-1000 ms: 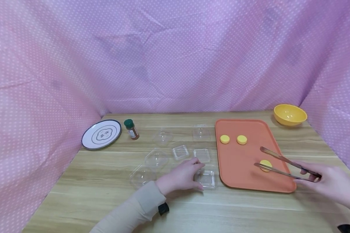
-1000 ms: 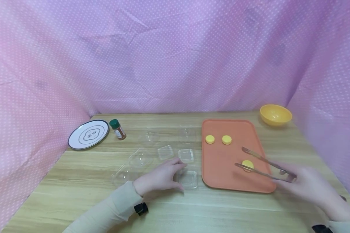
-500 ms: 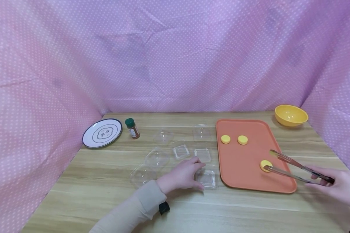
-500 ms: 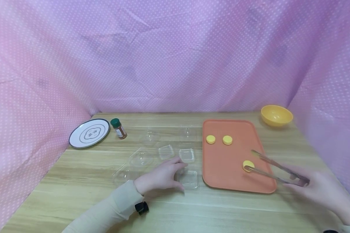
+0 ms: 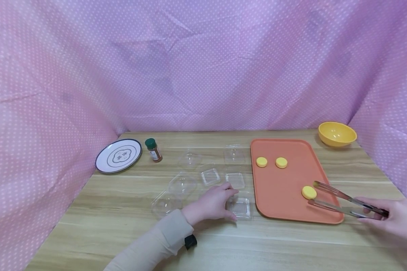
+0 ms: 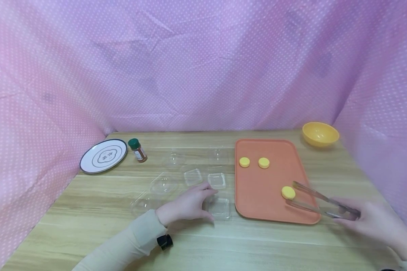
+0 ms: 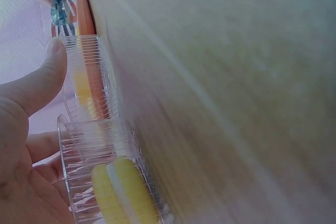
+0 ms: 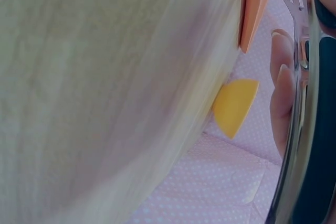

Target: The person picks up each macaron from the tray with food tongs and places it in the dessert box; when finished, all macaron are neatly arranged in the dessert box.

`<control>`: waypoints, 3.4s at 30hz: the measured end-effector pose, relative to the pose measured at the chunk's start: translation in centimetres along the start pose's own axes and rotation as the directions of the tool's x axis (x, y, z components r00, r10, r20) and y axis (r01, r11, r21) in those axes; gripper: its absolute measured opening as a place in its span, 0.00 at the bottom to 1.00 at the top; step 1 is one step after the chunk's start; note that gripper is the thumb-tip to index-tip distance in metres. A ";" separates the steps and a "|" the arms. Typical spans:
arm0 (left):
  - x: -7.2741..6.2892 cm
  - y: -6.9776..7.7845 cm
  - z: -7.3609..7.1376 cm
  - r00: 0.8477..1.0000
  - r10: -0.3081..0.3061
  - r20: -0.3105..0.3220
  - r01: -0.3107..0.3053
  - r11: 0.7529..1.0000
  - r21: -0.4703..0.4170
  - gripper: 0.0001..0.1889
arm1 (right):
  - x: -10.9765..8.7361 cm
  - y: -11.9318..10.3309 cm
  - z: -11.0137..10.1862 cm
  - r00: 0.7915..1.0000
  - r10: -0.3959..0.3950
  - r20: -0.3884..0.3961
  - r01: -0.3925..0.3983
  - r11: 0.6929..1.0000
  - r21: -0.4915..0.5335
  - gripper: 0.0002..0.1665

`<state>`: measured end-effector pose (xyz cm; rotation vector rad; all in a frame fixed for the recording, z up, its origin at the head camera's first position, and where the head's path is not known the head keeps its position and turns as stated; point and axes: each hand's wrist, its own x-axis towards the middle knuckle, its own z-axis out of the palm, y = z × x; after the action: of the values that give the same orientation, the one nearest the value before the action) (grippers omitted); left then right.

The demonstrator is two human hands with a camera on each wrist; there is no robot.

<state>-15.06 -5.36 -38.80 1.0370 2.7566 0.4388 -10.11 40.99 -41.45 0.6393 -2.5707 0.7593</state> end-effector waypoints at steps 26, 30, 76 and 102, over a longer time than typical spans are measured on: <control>-0.2 0.1 -0.1 1.000 -0.003 0.001 0.003 1.000 0.030 0.41 | 0.6 -1.0 0.4 0.986 0.108 0.128 -0.094 0.989 -0.112 0.38; -0.1 0.0 -0.1 1.000 -0.006 0.003 0.006 1.000 0.022 0.41 | 0.8 -1.1 0.5 0.987 0.105 0.124 -0.092 0.990 -0.104 0.39; 0.0 0.0 0.0 1.000 -0.006 0.003 0.006 1.000 0.011 0.42 | 3.4 -3.8 2.1 0.993 0.038 0.108 -0.012 0.973 -0.230 0.23; 0.0 -0.1 0.0 1.000 -0.006 -0.002 0.006 1.000 0.021 0.42 | 5.9 -7.8 4.0 0.981 -0.178 0.070 0.185 0.976 -0.115 0.23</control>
<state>-15.12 -5.49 -38.80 1.0336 2.7713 0.4115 -11.88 30.98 -38.58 0.8556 -2.5438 0.5273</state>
